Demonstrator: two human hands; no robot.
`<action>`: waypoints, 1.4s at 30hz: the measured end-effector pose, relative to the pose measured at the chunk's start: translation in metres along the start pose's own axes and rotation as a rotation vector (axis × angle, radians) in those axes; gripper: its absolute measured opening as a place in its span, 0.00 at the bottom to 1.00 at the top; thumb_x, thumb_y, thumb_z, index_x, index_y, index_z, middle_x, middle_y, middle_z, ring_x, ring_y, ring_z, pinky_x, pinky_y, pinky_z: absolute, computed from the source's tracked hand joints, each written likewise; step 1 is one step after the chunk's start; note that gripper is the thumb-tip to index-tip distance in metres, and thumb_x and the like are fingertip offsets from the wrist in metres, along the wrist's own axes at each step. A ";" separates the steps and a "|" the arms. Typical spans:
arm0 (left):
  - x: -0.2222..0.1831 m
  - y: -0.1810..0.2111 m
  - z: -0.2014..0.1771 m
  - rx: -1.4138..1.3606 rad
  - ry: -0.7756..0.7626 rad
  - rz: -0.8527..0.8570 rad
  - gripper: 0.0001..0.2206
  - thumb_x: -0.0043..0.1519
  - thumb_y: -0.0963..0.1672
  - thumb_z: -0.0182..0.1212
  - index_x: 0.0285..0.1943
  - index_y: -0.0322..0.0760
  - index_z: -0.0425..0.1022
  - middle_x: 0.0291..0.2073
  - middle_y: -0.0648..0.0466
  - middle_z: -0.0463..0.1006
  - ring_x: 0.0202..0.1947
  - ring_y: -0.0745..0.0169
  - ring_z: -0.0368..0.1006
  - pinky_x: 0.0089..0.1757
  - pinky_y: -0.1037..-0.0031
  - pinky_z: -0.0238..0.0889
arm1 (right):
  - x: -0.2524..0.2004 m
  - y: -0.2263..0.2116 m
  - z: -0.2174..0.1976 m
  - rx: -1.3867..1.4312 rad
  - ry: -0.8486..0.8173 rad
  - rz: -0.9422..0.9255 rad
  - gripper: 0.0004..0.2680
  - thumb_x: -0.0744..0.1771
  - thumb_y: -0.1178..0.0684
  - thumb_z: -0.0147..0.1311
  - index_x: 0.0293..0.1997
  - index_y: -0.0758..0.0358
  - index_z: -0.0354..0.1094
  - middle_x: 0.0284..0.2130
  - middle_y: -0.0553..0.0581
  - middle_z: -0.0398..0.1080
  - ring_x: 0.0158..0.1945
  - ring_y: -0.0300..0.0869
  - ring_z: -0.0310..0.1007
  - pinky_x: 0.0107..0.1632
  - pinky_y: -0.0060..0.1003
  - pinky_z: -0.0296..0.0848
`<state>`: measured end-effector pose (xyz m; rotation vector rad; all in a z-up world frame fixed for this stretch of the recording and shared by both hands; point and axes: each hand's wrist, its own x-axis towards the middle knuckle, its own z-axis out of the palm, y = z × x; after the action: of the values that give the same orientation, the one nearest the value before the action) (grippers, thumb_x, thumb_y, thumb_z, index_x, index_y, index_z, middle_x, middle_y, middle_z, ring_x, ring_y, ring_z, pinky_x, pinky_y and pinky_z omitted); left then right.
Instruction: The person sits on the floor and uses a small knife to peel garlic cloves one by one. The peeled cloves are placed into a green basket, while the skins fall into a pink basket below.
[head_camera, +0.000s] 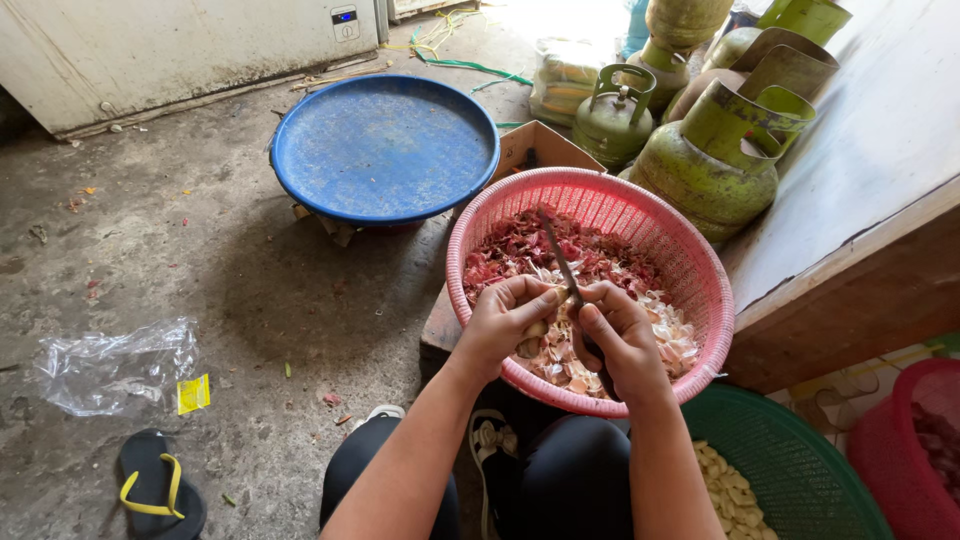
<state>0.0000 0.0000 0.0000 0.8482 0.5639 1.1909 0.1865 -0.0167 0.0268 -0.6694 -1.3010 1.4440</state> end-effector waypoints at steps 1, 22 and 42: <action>0.001 -0.001 -0.002 -0.010 -0.005 -0.008 0.08 0.65 0.44 0.64 0.42 0.31 0.76 0.25 0.58 0.75 0.18 0.79 0.61 0.21 0.82 0.56 | 0.000 0.004 -0.003 -0.082 0.007 -0.007 0.06 0.71 0.56 0.51 0.50 0.67 0.64 0.26 0.51 0.66 0.19 0.31 0.57 0.21 0.26 0.54; 0.006 -0.002 0.002 0.014 -0.019 -0.001 0.15 0.66 0.45 0.62 0.56 0.28 0.80 0.31 0.57 0.80 0.23 0.77 0.67 0.28 0.81 0.66 | -0.006 -0.004 -0.004 0.103 -0.049 0.037 0.09 0.71 0.51 0.51 0.47 0.68 0.63 0.32 0.54 0.66 0.20 0.33 0.59 0.22 0.25 0.56; 0.015 -0.010 -0.003 0.135 0.067 0.082 0.17 0.60 0.38 0.65 0.59 0.31 0.78 0.44 0.50 0.82 0.43 0.66 0.79 0.45 0.75 0.73 | 0.000 0.000 -0.008 -0.248 0.359 0.031 0.18 0.71 0.51 0.46 0.70 0.63 0.61 0.29 0.49 0.63 0.19 0.30 0.58 0.20 0.26 0.56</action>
<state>0.0079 0.0133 -0.0090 0.9563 0.6759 1.2706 0.1939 -0.0133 0.0253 -1.0644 -1.1955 1.1306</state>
